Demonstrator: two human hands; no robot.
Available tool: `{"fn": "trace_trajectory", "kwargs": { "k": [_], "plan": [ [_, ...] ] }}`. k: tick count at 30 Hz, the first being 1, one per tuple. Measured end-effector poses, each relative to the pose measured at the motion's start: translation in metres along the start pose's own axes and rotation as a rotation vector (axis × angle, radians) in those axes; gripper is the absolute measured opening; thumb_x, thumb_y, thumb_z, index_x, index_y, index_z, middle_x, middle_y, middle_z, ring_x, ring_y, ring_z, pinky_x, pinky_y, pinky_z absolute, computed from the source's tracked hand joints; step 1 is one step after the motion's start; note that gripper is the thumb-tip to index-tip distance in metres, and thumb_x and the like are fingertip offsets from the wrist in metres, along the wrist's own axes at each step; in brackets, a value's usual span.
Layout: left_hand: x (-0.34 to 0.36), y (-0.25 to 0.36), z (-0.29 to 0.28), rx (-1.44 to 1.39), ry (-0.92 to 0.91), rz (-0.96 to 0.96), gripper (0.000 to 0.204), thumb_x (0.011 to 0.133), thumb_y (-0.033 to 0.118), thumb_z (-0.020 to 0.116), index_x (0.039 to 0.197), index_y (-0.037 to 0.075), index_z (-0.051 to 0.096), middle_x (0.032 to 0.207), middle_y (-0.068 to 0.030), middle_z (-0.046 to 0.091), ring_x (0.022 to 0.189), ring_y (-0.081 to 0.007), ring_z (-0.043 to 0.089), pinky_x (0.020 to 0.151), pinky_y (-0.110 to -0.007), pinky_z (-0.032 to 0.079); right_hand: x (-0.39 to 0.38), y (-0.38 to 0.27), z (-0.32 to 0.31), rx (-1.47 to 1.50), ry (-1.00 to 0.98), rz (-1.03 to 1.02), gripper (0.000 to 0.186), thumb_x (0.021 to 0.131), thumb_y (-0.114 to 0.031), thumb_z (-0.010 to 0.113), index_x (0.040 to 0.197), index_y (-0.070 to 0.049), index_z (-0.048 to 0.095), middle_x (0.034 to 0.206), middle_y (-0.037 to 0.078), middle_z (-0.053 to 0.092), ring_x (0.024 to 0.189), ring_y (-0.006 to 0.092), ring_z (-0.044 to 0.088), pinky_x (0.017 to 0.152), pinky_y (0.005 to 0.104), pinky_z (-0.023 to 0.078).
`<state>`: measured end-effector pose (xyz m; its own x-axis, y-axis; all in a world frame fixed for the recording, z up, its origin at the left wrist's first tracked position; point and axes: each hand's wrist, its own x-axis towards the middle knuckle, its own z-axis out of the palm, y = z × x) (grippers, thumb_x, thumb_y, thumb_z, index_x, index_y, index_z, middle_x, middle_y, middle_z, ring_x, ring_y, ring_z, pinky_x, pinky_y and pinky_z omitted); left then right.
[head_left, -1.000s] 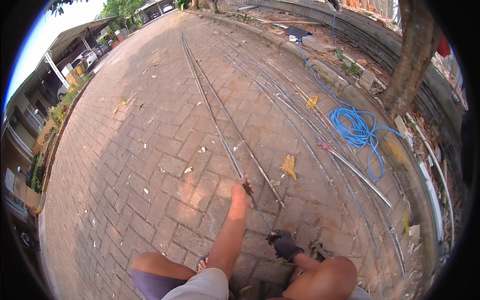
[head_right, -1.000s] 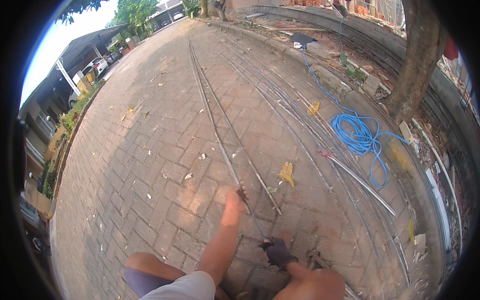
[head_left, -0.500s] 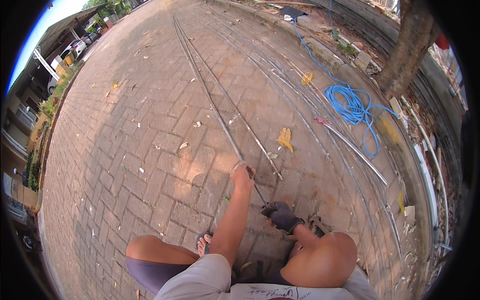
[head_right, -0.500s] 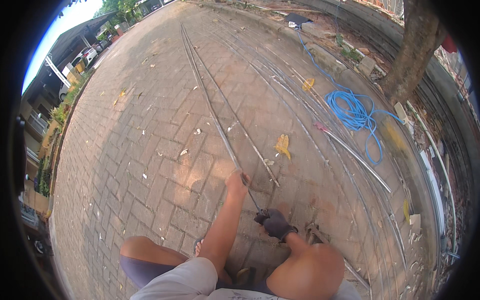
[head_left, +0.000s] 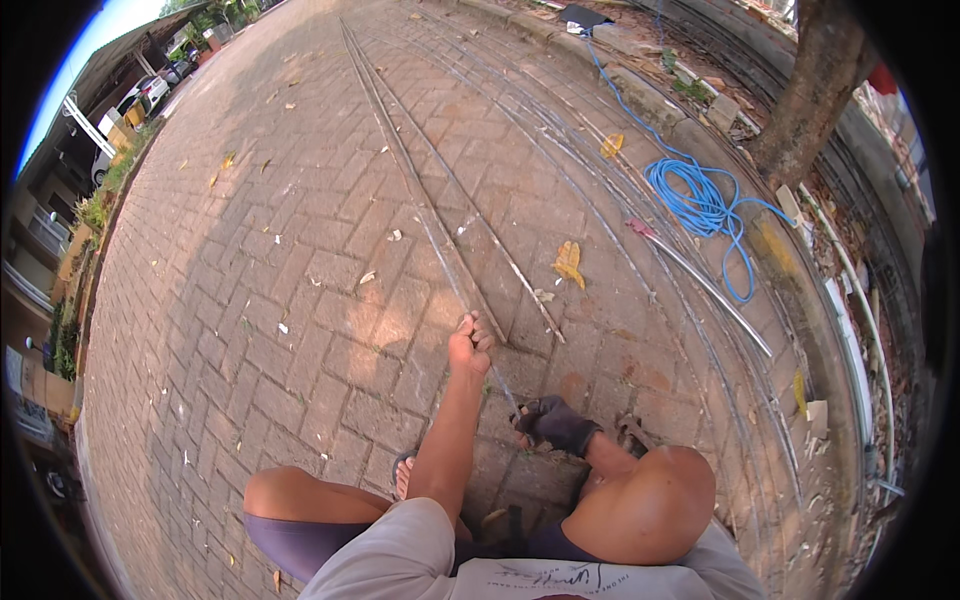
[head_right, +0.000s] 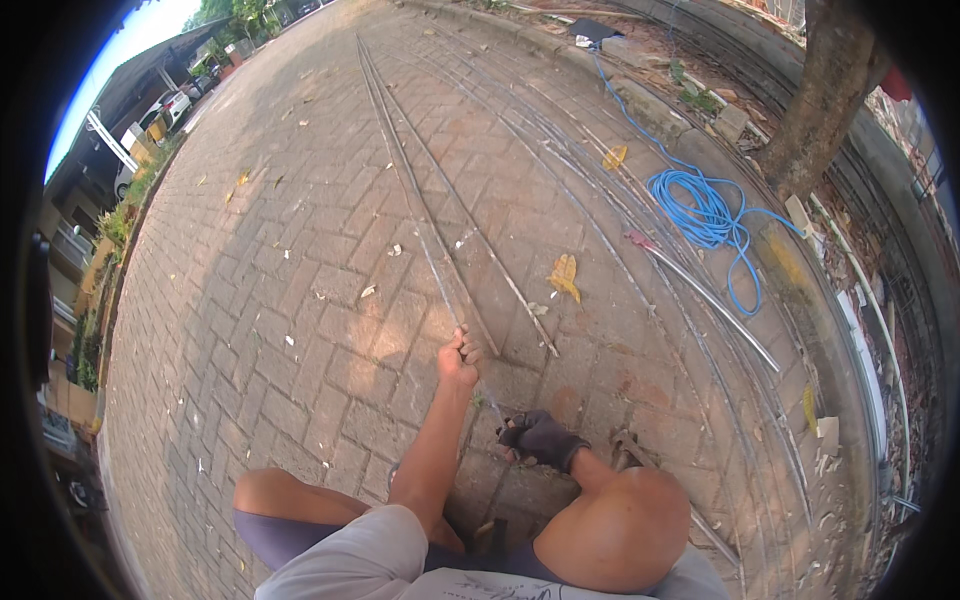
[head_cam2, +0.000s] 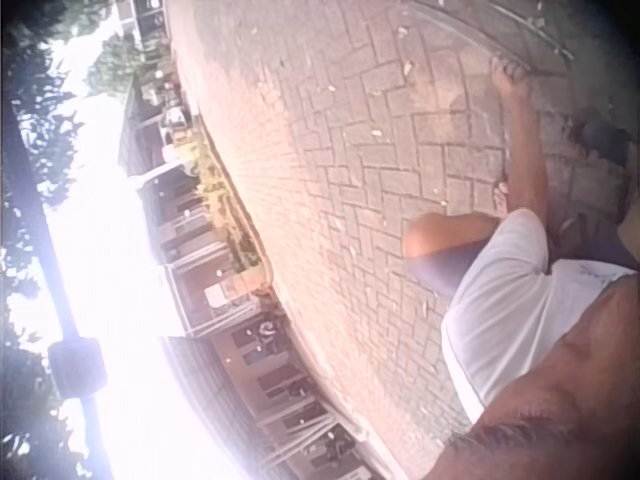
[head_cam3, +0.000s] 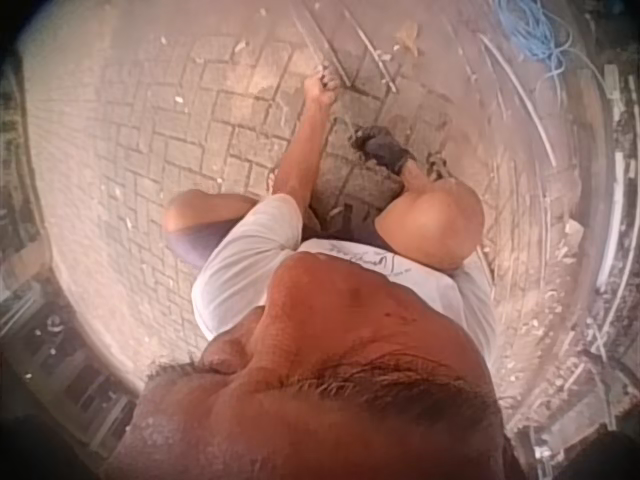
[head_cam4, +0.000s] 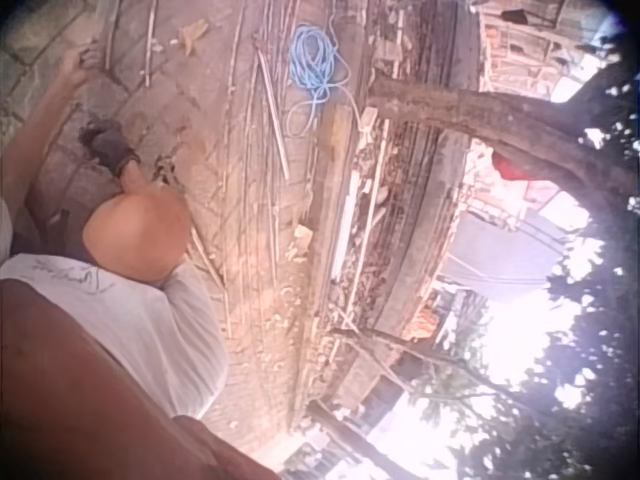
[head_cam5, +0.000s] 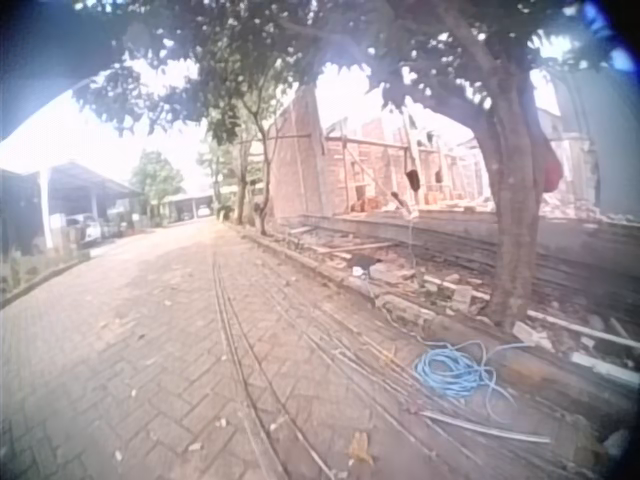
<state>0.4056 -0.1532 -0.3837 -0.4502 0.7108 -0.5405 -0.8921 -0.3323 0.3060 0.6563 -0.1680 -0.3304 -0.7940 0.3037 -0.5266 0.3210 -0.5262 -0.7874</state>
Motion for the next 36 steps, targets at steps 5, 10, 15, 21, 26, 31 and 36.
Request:
{"fn": "trace_trajectory", "kwargs": {
  "k": [5, 10, 15, 21, 26, 31, 36],
  "plan": [
    [-0.010, 0.008, -0.009, -0.112, -0.244, -0.106, 0.022, 0.109, 0.026, 0.050, 0.109, 0.006, 0.059, 0.078, -0.0009, 0.052, 0.059, -0.0092, 0.043, 0.048, -0.023, 0.032, 0.006, 0.003, 0.008, -0.042, -0.107, -0.049, 0.019, 0.091, -0.021, 0.076, 0.081, -0.005, 0.071, 0.074, 0.006, 0.072, 0.059, 0.0137, 0.067, 0.052, 0.0292, 0.051],
    [-0.017, -0.001, 0.000, 0.403, 0.210, -0.014, 0.025, 0.110, 0.028, 0.046, 0.102, 0.009, 0.060, 0.076, 0.0017, 0.053, 0.059, -0.0087, 0.045, 0.047, -0.024, 0.033, 0.011, 0.006, 0.027, -0.293, 0.028, 0.125, 0.022, 0.091, -0.024, 0.077, 0.083, -0.005, 0.069, 0.074, 0.004, 0.070, 0.056, 0.0123, 0.063, 0.049, 0.0295, 0.048],
    [-0.018, -0.008, 0.014, 0.499, 0.352, 0.069, 0.028, 0.110, 0.030, 0.046, 0.098, 0.010, 0.062, 0.074, 0.0024, 0.053, 0.057, -0.0083, 0.045, 0.047, -0.025, 0.033, 0.014, 0.001, 0.043, 0.143, 0.092, 0.092, 0.020, 0.093, -0.025, 0.075, 0.085, -0.007, 0.070, 0.070, 0.001, 0.065, 0.055, 0.0115, 0.058, 0.051, 0.0317, 0.047],
    [-0.012, -0.037, 0.043, 0.405, 0.185, 0.012, 0.018, 0.106, 0.026, 0.057, 0.102, 0.009, 0.064, 0.083, -0.0023, 0.065, 0.062, -0.0117, 0.057, 0.051, -0.028, 0.047, 0.003, -0.004, 0.009, 0.321, 0.203, -0.082, 0.018, 0.098, -0.021, 0.064, 0.093, -0.004, 0.065, 0.064, 0.001, 0.056, 0.046, 0.0112, 0.049, 0.041, 0.0291, 0.039],
    [-0.019, -0.079, 0.059, 0.540, 0.046, -0.185, 0.015, 0.099, 0.022, 0.069, 0.101, 0.008, 0.065, 0.089, -0.0059, 0.071, 0.069, -0.0166, 0.066, 0.057, -0.032, 0.056, -0.053, -0.010, -0.089, 0.517, -0.083, 0.066, 0.019, 0.097, -0.019, 0.064, 0.100, 0.000, 0.067, 0.066, 0.005, 0.060, 0.044, 0.0095, 0.048, 0.036, 0.0255, 0.037],
    [-0.040, -0.170, 0.070, 0.726, 0.007, -0.323, 0.013, 0.095, 0.019, 0.074, 0.095, 0.008, 0.068, 0.087, -0.0047, 0.072, 0.071, -0.0179, 0.069, 0.056, -0.034, 0.057, -0.132, 0.007, -0.140, -0.427, 0.594, -0.052, 0.018, 0.091, -0.013, 0.068, 0.094, 0.003, 0.075, 0.069, 0.006, 0.068, 0.064, 0.0159, 0.064, 0.059, 0.0328, 0.051],
    [-0.079, -0.239, 0.069, 1.135, -0.262, -0.439, 0.018, 0.093, 0.020, 0.076, 0.099, 0.004, 0.068, 0.089, -0.0075, 0.071, 0.079, -0.0174, 0.069, 0.057, -0.032, 0.054, -0.218, 0.045, -0.172, -0.667, 0.704, -0.169, 0.032, 0.098, -0.026, 0.069, 0.093, 0.007, 0.071, 0.078, 0.014, 0.074, 0.071, 0.0197, 0.069, 0.068, 0.0346, 0.054]
  ]
}}
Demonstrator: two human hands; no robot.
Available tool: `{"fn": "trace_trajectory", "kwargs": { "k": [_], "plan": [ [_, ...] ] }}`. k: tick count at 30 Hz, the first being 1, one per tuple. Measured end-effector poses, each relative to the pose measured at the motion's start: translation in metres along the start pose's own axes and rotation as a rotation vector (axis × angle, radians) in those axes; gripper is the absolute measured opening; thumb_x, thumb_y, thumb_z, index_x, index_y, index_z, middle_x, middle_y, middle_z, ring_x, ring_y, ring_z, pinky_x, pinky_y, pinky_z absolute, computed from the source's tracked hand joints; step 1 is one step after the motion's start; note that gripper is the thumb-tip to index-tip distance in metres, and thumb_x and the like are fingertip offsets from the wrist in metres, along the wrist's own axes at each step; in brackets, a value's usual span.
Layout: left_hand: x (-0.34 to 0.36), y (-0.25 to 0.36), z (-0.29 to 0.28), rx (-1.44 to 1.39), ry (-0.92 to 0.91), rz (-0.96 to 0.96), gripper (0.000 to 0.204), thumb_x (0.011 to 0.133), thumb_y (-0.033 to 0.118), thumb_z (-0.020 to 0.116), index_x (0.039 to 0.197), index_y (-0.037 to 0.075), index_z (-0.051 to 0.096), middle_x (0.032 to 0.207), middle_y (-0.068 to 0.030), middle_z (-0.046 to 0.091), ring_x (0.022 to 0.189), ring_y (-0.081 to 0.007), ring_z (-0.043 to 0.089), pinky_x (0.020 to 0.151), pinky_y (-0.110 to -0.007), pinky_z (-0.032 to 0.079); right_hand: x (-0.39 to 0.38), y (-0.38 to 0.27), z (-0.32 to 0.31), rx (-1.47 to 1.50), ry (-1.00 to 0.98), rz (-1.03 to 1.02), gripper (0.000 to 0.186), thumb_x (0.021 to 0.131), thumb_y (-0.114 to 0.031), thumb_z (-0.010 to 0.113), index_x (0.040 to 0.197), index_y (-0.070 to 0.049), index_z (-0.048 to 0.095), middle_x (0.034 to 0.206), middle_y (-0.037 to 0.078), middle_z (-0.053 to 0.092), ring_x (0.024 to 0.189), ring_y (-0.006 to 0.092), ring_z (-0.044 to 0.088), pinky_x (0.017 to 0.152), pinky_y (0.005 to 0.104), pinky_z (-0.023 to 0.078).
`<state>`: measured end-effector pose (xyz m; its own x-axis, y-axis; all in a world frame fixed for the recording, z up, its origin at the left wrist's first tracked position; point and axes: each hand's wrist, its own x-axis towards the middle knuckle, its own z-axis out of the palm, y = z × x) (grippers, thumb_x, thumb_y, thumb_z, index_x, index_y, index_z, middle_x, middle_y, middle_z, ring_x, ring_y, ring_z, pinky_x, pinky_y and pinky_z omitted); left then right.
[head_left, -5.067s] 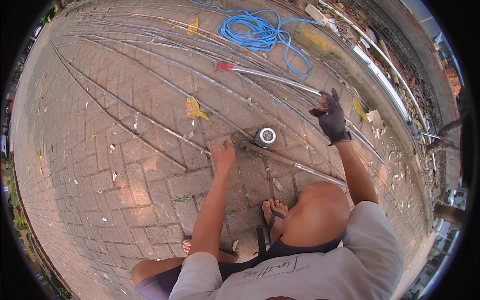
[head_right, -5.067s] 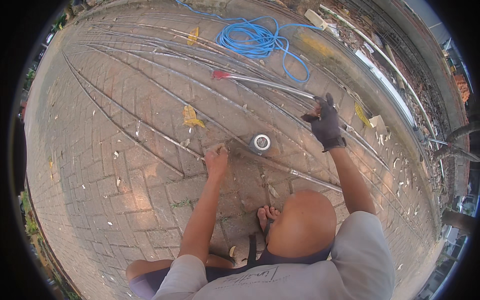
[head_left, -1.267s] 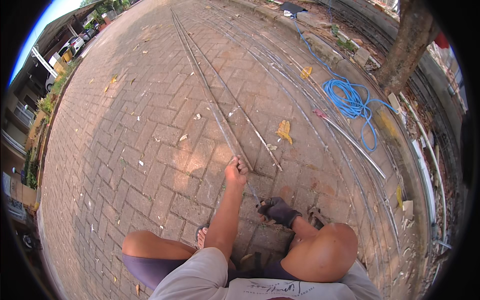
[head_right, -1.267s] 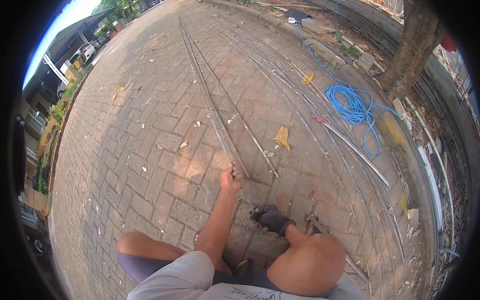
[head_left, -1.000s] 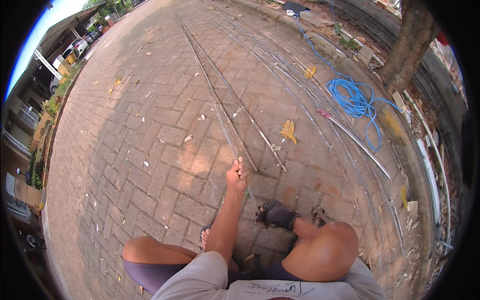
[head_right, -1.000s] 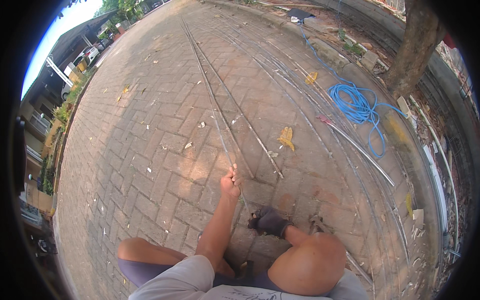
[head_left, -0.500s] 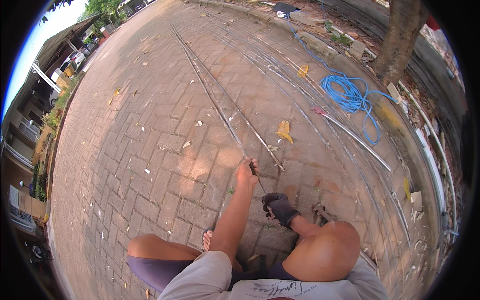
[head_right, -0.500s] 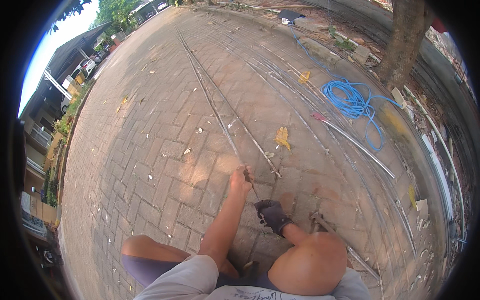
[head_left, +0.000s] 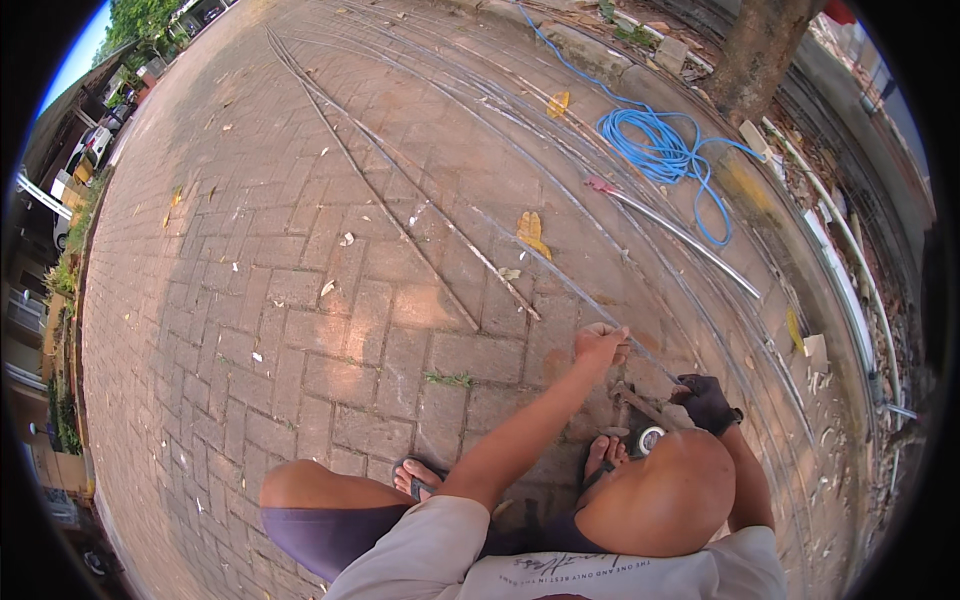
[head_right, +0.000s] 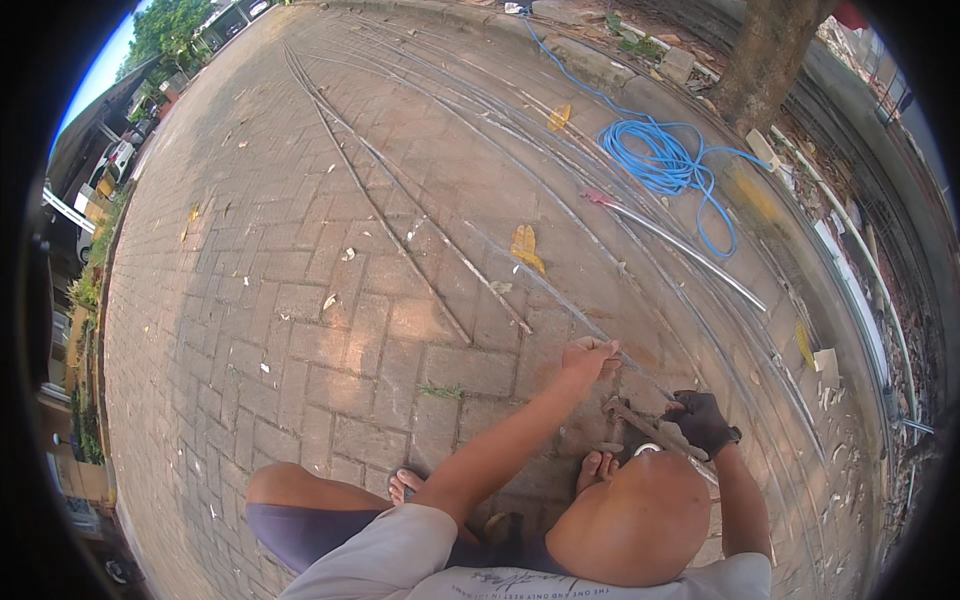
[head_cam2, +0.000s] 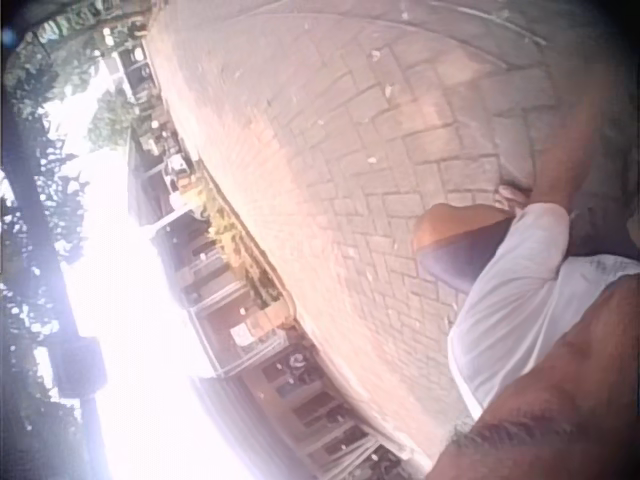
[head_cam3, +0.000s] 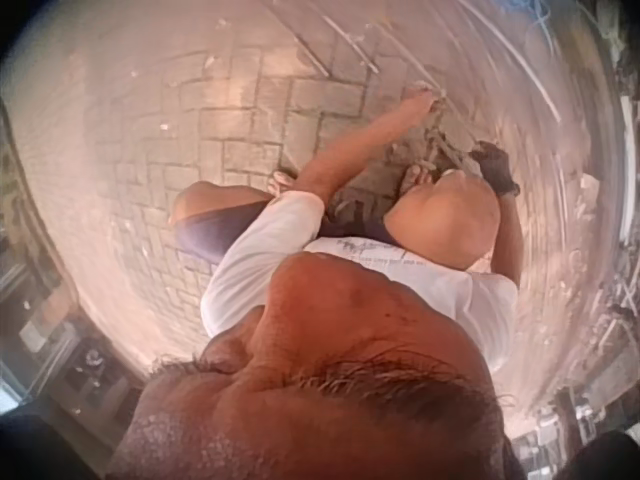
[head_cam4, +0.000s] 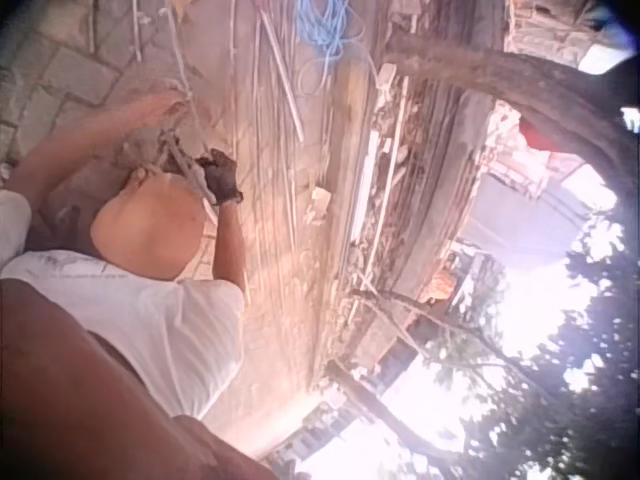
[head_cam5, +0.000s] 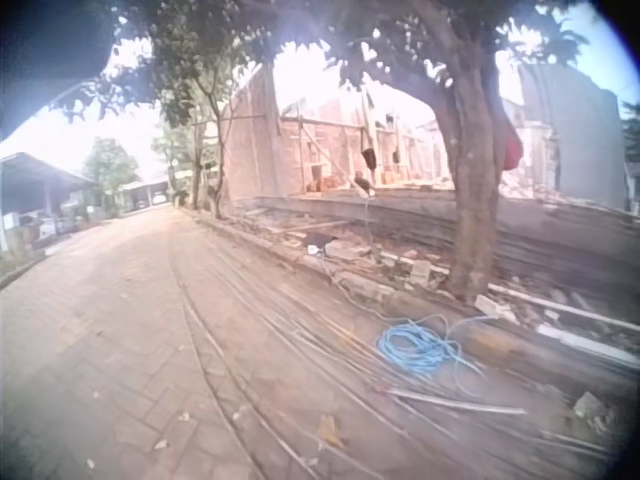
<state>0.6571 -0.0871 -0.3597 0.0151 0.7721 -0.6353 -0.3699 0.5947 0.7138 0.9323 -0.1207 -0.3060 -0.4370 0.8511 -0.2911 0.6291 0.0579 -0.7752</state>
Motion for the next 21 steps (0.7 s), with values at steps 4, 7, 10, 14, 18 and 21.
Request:
{"fn": "trace_trajectory", "kwargs": {
  "k": [4, 7, 10, 14, 18, 21],
  "plan": [
    [-0.024, -0.048, 0.029, 0.994, -0.397, 0.458, 0.031, 0.086, 0.027, 0.077, 0.103, 0.002, 0.070, 0.088, -0.0088, 0.069, 0.090, -0.0249, 0.068, 0.072, -0.043, 0.052, -0.033, 0.063, -0.035, -0.269, 0.072, 0.138, 0.043, 0.102, -0.036, 0.064, 0.094, 0.006, 0.066, 0.082, 0.018, 0.074, 0.080, 0.0257, 0.075, 0.073, 0.0396, 0.058],
    [-0.053, -0.098, 0.041, 1.326, -0.602, 0.981, 0.036, 0.078, 0.030, 0.076, 0.103, 0.004, 0.071, 0.095, -0.0087, 0.065, 0.102, -0.0284, 0.063, 0.087, -0.047, 0.046, -0.050, 0.110, -0.043, -0.477, 0.039, 0.241, 0.038, 0.102, -0.033, 0.062, 0.091, 0.003, 0.063, 0.084, 0.021, 0.073, 0.085, 0.0364, 0.074, 0.077, 0.0465, 0.057],
    [-0.063, -0.129, 0.054, 1.407, -0.572, 1.109, 0.035, 0.075, 0.032, 0.074, 0.102, 0.010, 0.072, 0.102, -0.0072, 0.062, 0.108, -0.0269, 0.059, 0.092, -0.045, 0.043, -0.051, 0.135, -0.040, -0.769, 0.017, 0.179, 0.032, 0.096, -0.034, 0.066, 0.091, -0.003, 0.066, 0.085, 0.021, 0.070, 0.085, 0.0407, 0.070, 0.083, 0.0490, 0.052],
    [-0.056, -0.142, 0.072, 1.559, -0.599, 1.079, 0.030, 0.076, 0.034, 0.071, 0.096, 0.012, 0.071, 0.101, -0.0063, 0.062, 0.108, -0.0257, 0.059, 0.090, -0.046, 0.043, -0.048, 0.119, -0.025, -0.898, -0.055, 0.345, 0.028, 0.085, -0.032, 0.075, 0.097, -0.007, 0.071, 0.100, 0.020, 0.068, 0.105, 0.0385, 0.065, 0.094, 0.0513, 0.045],
    [-0.053, -0.159, 0.097, 1.405, -0.838, 1.085, 0.018, 0.070, 0.024, 0.074, 0.080, 0.009, 0.072, 0.100, -0.0076, 0.065, 0.107, -0.0281, 0.061, 0.083, -0.047, 0.044, -0.039, 0.080, -0.001, -0.874, 0.152, 0.043, 0.035, 0.078, -0.029, 0.079, 0.104, -0.007, 0.072, 0.123, 0.023, 0.064, 0.121, 0.0394, 0.056, 0.102, 0.0537, 0.038],
    [-0.059, -0.182, 0.109, 1.390, -0.821, 1.055, 0.023, 0.073, 0.029, 0.070, 0.081, 0.008, 0.074, 0.101, -0.0083, 0.066, 0.108, -0.0273, 0.061, 0.084, -0.047, 0.047, -0.002, 0.067, 0.028, -0.662, 0.247, -0.037, 0.036, 0.078, -0.029, 0.080, 0.103, -0.005, 0.071, 0.128, 0.024, 0.060, 0.119, 0.0415, 0.056, 0.102, 0.0538, 0.039]
  ]
}}
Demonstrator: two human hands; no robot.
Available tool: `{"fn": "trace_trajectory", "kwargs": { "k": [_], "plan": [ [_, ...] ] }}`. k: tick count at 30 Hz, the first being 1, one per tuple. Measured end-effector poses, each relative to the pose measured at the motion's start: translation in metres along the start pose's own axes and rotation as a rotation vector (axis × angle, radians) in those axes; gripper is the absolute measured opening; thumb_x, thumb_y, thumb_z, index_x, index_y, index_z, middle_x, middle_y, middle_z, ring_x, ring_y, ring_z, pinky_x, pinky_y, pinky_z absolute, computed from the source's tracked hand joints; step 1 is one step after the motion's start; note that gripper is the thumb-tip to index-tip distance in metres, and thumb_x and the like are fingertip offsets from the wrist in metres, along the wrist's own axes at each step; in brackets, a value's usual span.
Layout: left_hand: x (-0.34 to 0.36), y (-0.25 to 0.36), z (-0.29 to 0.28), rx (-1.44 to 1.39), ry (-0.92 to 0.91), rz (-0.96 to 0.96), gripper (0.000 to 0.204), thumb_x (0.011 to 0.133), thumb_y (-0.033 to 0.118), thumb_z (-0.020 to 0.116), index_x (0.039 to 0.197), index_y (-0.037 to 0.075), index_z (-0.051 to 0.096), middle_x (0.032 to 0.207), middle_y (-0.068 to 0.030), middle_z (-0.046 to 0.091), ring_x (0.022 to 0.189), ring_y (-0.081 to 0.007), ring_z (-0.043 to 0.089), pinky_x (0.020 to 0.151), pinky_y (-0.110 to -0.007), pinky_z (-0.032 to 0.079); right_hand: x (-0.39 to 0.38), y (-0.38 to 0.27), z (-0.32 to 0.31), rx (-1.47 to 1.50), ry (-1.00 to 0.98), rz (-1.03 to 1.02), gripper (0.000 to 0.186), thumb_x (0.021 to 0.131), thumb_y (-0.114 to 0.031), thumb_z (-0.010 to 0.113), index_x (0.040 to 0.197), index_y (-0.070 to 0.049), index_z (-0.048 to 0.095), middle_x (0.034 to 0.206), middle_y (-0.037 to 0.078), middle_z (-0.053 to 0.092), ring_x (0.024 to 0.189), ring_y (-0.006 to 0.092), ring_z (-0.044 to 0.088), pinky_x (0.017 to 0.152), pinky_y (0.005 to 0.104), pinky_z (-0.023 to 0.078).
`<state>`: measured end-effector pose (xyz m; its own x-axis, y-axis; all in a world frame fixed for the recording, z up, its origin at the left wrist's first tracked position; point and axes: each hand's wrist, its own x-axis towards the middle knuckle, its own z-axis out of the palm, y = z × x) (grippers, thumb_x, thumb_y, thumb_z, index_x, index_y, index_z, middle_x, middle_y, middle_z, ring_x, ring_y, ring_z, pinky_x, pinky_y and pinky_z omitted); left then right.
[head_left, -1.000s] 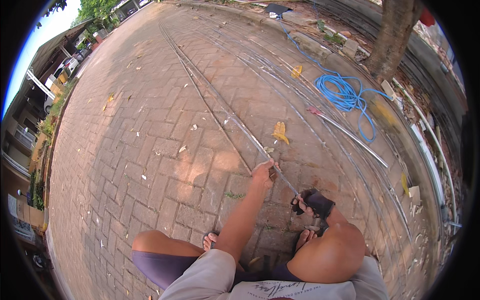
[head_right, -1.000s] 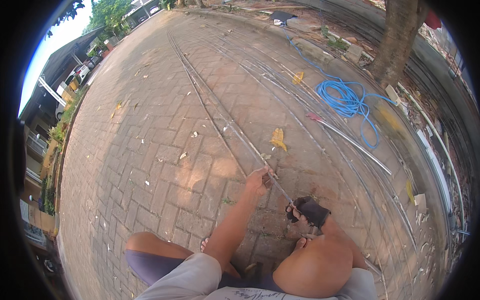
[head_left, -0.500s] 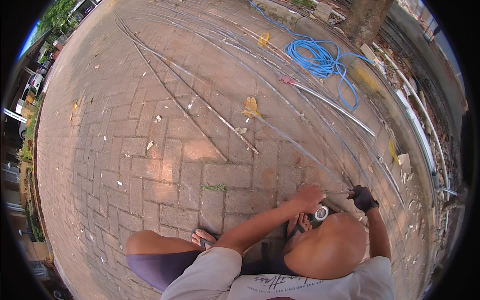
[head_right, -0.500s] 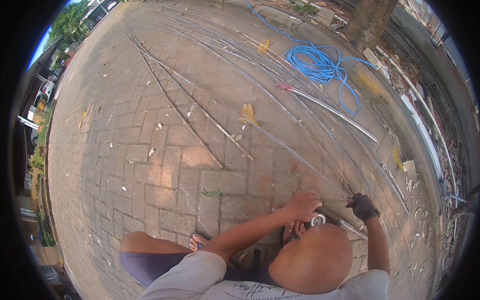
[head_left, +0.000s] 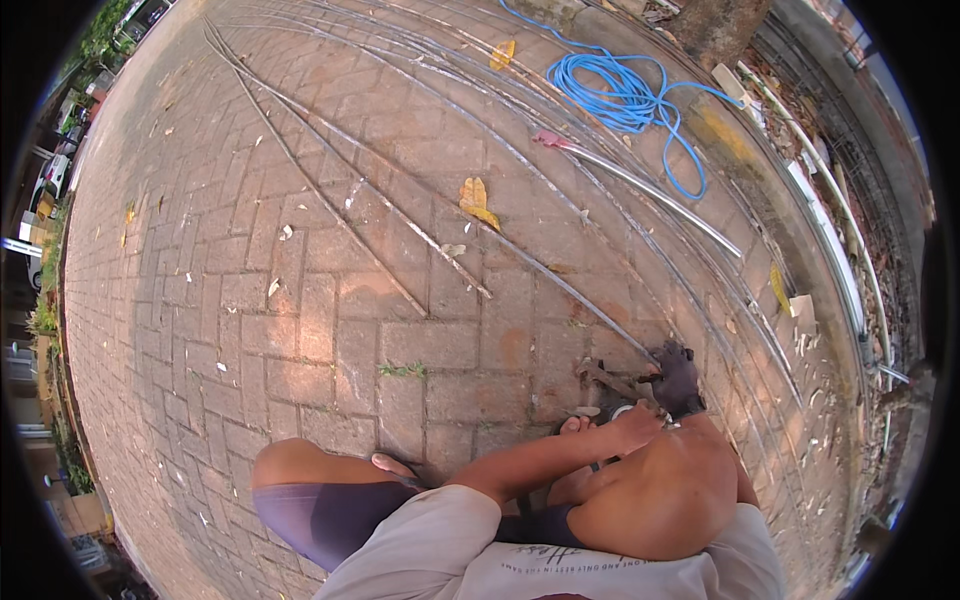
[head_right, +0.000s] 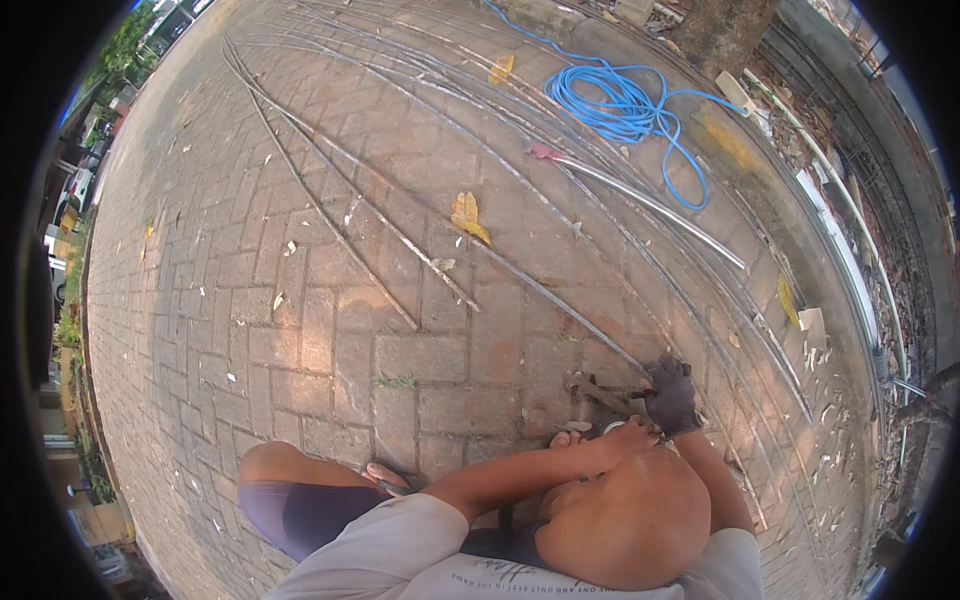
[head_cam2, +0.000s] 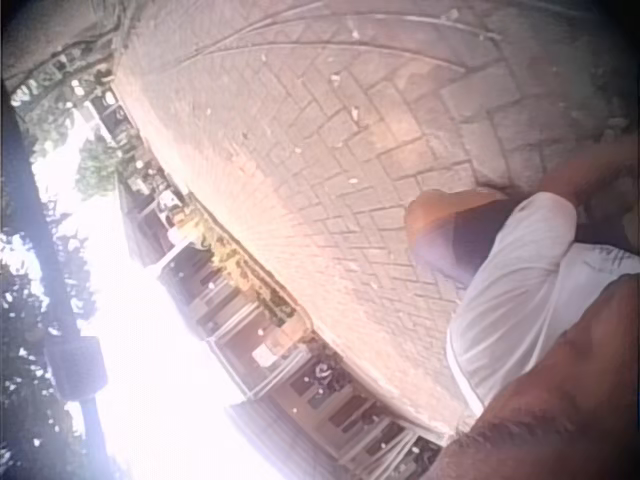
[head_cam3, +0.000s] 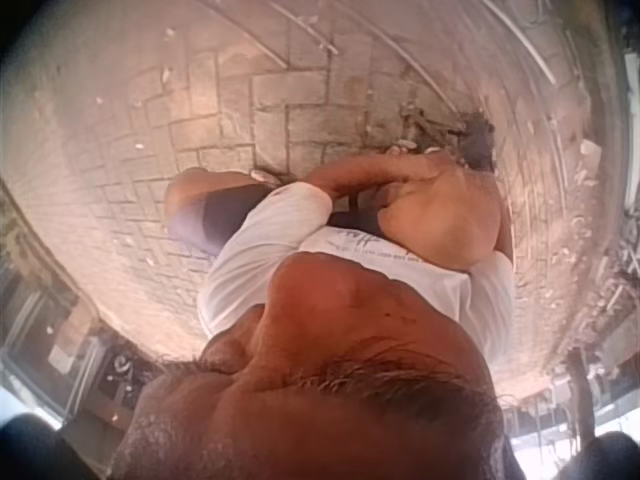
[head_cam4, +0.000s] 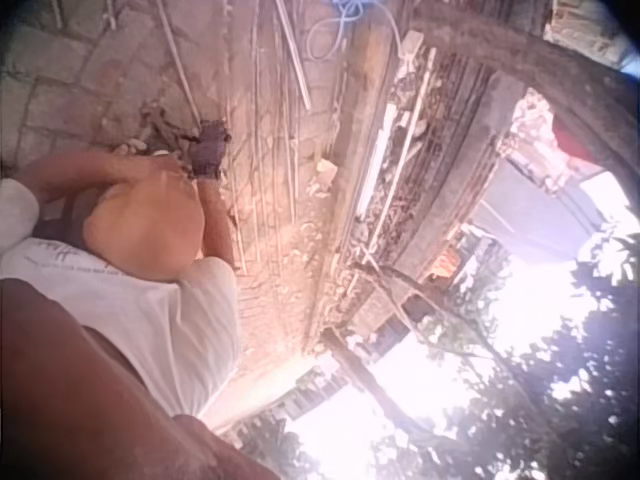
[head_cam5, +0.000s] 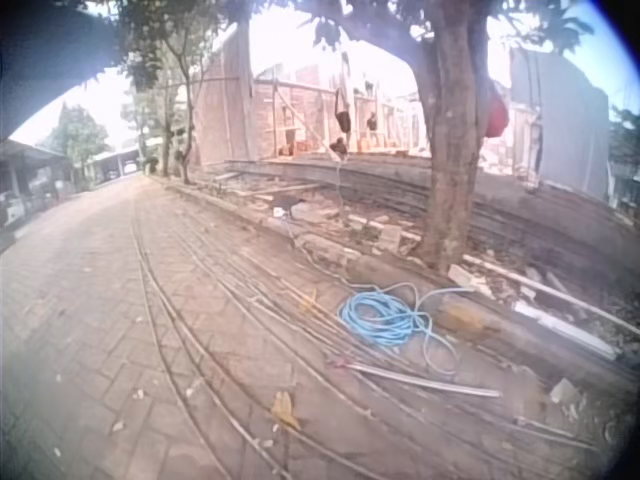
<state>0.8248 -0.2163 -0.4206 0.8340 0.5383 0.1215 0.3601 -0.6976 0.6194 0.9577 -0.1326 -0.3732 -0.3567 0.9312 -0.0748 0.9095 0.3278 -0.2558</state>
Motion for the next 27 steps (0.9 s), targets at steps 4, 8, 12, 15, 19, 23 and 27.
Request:
{"fn": "trace_trajectory", "kwargs": {
  "k": [4, 8, 12, 15, 19, 23, 27],
  "plan": [
    [-0.009, -0.003, 0.011, 0.139, 0.228, 0.061, 0.030, 0.075, 0.032, 0.068, 0.091, 0.008, 0.075, 0.104, -0.0092, 0.066, 0.112, -0.0265, 0.060, 0.090, -0.046, 0.047, 0.040, -0.018, 0.028, 0.249, 0.084, 0.112, 0.032, 0.079, -0.025, 0.078, 0.103, -0.004, 0.070, 0.125, 0.024, 0.061, 0.118, 0.0433, 0.055, 0.102, 0.0557, 0.039],
    [-0.021, -0.007, -0.015, 0.049, 0.162, 0.094, 0.038, 0.078, 0.029, 0.068, 0.109, 0.006, 0.071, 0.108, -0.0106, 0.065, 0.114, -0.0293, 0.059, 0.093, -0.046, 0.046, 0.052, -0.017, 0.021, 0.052, 0.094, -0.063, 0.020, 0.078, -0.012, 0.072, 0.096, -0.003, 0.069, 0.125, 0.025, 0.059, 0.114, 0.0448, 0.055, 0.098, 0.0529, 0.040],
    [-0.041, -0.007, -0.062, -0.127, 0.240, -0.121, 0.044, 0.084, 0.022, 0.066, 0.124, 0.004, 0.065, 0.119, -0.0119, 0.063, 0.119, -0.0312, 0.056, 0.103, -0.045, 0.041, 0.043, -0.007, 0.003, -0.082, 0.115, -0.253, 0.018, 0.076, -0.005, 0.065, 0.094, -0.001, 0.069, 0.123, 0.024, 0.058, 0.112, 0.0431, 0.055, 0.097, 0.0500, 0.040],
    [-0.056, -0.028, -0.099, -0.073, 0.524, -0.320, 0.043, 0.085, 0.018, 0.067, 0.125, 0.003, 0.064, 0.118, -0.0146, 0.063, 0.114, -0.0339, 0.058, 0.098, -0.045, 0.045, 0.034, 0.007, -0.004, -0.060, 0.073, -0.263, 0.017, 0.078, -0.005, 0.063, 0.094, 0.000, 0.069, 0.118, 0.023, 0.058, 0.111, 0.0427, 0.054, 0.096, 0.0506, 0.040],
    [-0.080, -0.065, -0.130, 0.001, 0.815, -0.518, 0.031, 0.088, 0.016, 0.066, 0.116, 0.003, 0.066, 0.110, -0.0166, 0.064, 0.102, -0.0371, 0.060, 0.089, -0.047, 0.049, 0.017, 0.023, -0.015, -0.183, -0.040, -0.149, 0.016, 0.080, -0.008, 0.066, 0.094, -0.002, 0.070, 0.116, 0.021, 0.058, 0.110, 0.0413, 0.054, 0.096, 0.0518, 0.040],
    [-0.095, -0.073, -0.131, 0.065, 0.759, -0.462, 0.022, 0.088, 0.015, 0.067, 0.107, 0.004, 0.068, 0.102, -0.0142, 0.066, 0.096, -0.0357, 0.062, 0.085, -0.047, 0.049, -0.018, 0.012, -0.033, -0.150, -0.055, 0.021, 0.019, 0.082, -0.017, 0.072, 0.095, -0.004, 0.071, 0.120, 0.019, 0.061, 0.112, 0.0402, 0.056, 0.099, 0.0525, 0.042],
    [-0.079, -0.051, -0.112, 0.022, 0.734, -0.308, 0.019, 0.088, 0.016, 0.068, 0.104, 0.005, 0.069, 0.100, -0.0114, 0.066, 0.095, -0.0326, 0.062, 0.084, -0.045, 0.049, -0.054, 0.003, -0.034, 0.053, -0.384, 0.058, 0.035, 0.078, -0.031, 0.078, 0.100, -0.005, 0.071, 0.121, 0.018, 0.064, 0.119, 0.0389, 0.057, 0.101, 0.0512, 0.044]
  ]
}}
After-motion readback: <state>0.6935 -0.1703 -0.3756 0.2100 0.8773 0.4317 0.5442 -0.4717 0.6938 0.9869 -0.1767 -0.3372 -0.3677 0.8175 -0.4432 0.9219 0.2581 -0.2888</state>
